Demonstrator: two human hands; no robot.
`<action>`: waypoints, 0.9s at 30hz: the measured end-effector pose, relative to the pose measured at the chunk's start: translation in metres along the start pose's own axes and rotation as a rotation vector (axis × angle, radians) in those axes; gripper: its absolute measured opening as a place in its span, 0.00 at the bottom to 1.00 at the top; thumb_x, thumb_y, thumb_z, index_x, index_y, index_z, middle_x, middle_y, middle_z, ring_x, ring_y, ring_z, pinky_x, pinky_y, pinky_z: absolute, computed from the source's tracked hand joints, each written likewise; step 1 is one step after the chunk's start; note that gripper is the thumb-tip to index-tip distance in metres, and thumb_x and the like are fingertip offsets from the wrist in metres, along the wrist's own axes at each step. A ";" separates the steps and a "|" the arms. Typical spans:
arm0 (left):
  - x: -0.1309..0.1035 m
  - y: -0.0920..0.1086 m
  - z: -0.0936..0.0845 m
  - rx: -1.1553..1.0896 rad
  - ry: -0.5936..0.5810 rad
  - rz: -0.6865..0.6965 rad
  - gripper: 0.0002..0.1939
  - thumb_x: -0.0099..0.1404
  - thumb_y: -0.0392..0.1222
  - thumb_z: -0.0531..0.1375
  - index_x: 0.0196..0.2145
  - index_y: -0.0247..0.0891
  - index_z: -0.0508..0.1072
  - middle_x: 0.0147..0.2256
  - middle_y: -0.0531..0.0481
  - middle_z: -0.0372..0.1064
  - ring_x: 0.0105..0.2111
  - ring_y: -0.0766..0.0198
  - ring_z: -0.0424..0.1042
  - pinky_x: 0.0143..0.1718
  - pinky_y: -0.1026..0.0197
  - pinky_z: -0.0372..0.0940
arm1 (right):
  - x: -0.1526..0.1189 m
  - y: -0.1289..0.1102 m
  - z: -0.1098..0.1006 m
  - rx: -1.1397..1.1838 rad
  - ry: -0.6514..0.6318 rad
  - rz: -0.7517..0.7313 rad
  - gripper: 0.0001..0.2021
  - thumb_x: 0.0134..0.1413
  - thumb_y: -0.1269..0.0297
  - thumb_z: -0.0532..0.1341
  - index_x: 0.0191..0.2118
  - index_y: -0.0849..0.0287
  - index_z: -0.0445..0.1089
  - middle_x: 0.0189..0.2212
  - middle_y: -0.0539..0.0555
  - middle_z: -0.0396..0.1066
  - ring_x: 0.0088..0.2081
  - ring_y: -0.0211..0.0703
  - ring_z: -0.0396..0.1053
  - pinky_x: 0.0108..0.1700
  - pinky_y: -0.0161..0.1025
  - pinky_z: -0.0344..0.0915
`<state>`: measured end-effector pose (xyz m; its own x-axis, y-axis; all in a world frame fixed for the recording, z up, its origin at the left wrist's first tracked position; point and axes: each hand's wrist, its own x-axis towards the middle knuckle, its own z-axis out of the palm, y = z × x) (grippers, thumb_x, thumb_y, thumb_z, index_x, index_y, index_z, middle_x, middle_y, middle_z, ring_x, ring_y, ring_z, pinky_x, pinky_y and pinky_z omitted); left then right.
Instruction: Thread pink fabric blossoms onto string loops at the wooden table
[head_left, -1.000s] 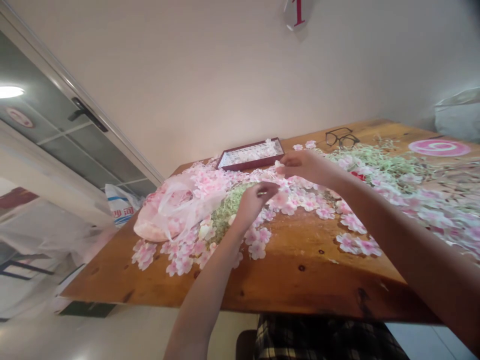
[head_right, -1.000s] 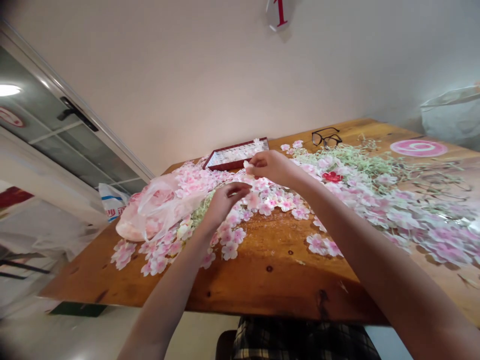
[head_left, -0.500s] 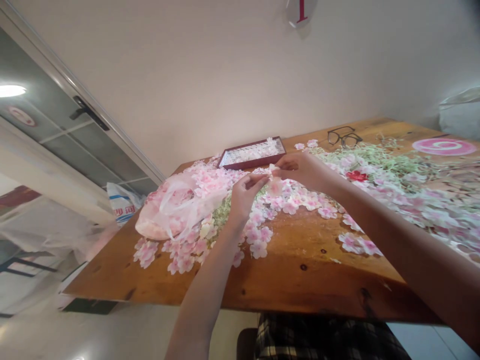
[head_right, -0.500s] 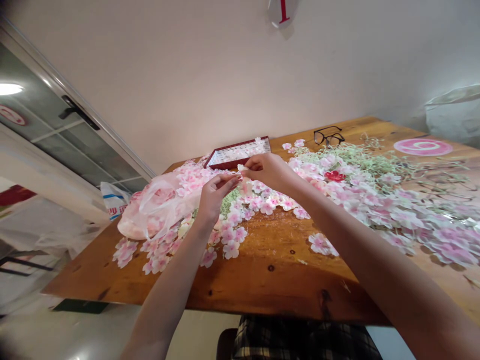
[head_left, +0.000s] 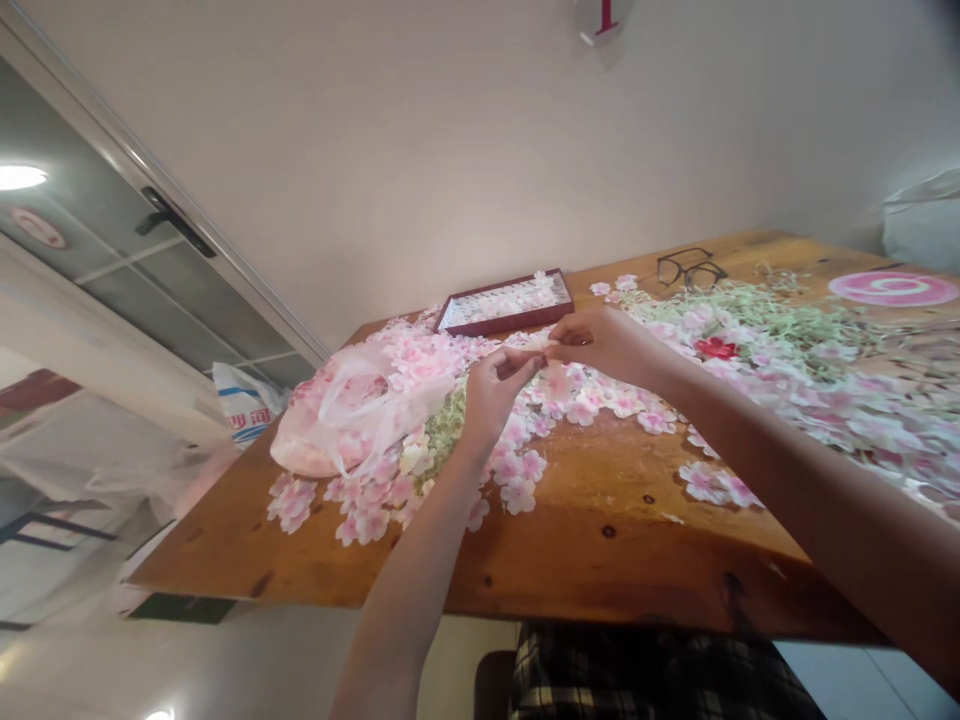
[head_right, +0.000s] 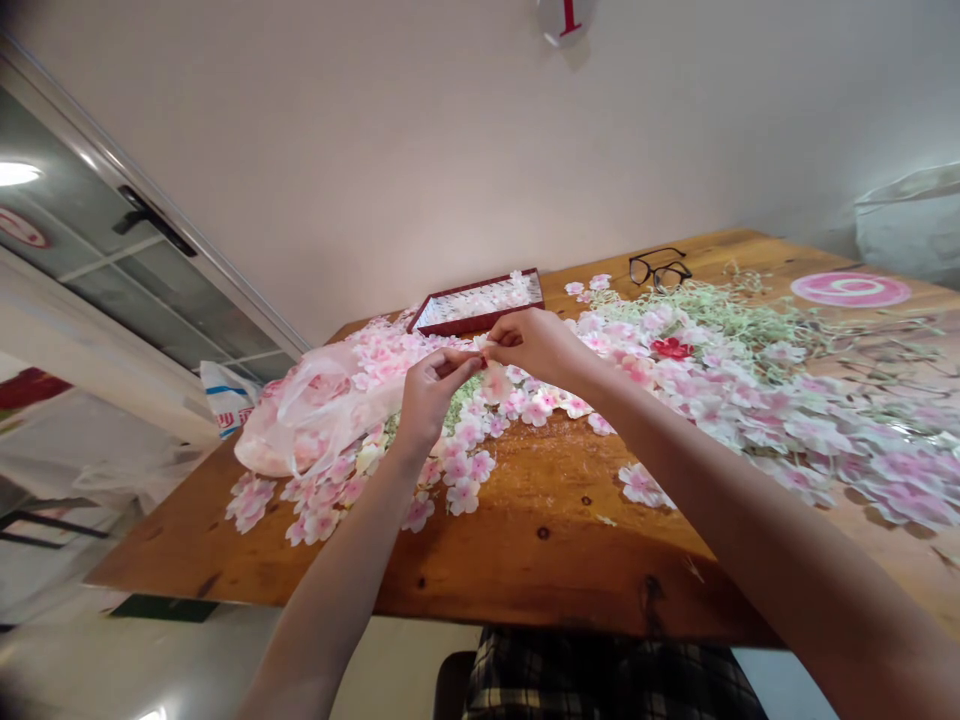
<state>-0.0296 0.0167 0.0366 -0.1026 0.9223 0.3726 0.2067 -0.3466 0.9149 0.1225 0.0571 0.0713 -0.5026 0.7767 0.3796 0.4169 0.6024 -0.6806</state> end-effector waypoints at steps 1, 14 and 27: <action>0.000 -0.001 0.000 -0.003 -0.001 0.000 0.11 0.49 0.45 0.59 0.27 0.34 0.69 0.28 0.50 0.69 0.31 0.67 0.68 0.36 0.63 0.61 | 0.000 0.001 0.001 0.025 -0.011 0.007 0.09 0.44 0.60 0.57 0.26 0.61 0.69 0.24 0.51 0.69 0.26 0.36 0.64 0.26 0.33 0.56; 0.002 -0.016 0.007 0.109 -0.223 -0.071 0.06 0.51 0.40 0.54 0.27 0.35 0.63 0.29 0.52 0.64 0.32 0.67 0.65 0.36 0.64 0.59 | 0.010 0.031 -0.015 -0.121 -0.269 0.178 0.15 0.43 0.52 0.56 0.26 0.61 0.69 0.22 0.52 0.67 0.23 0.36 0.61 0.24 0.33 0.53; -0.015 -0.007 0.020 0.611 -1.098 -0.036 0.11 0.52 0.43 0.53 0.31 0.39 0.73 0.31 0.53 0.71 0.31 0.67 0.66 0.30 0.68 0.57 | 0.012 0.067 0.003 -0.511 -0.602 0.202 0.14 0.34 0.68 0.59 0.08 0.59 0.57 0.08 0.45 0.49 0.15 0.32 0.49 0.21 0.34 0.49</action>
<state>-0.0100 0.0092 0.0213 0.6843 0.6867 -0.2452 0.6669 -0.4535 0.5912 0.1421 0.1062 0.0284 -0.6412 0.7350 -0.2206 0.7639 0.5839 -0.2749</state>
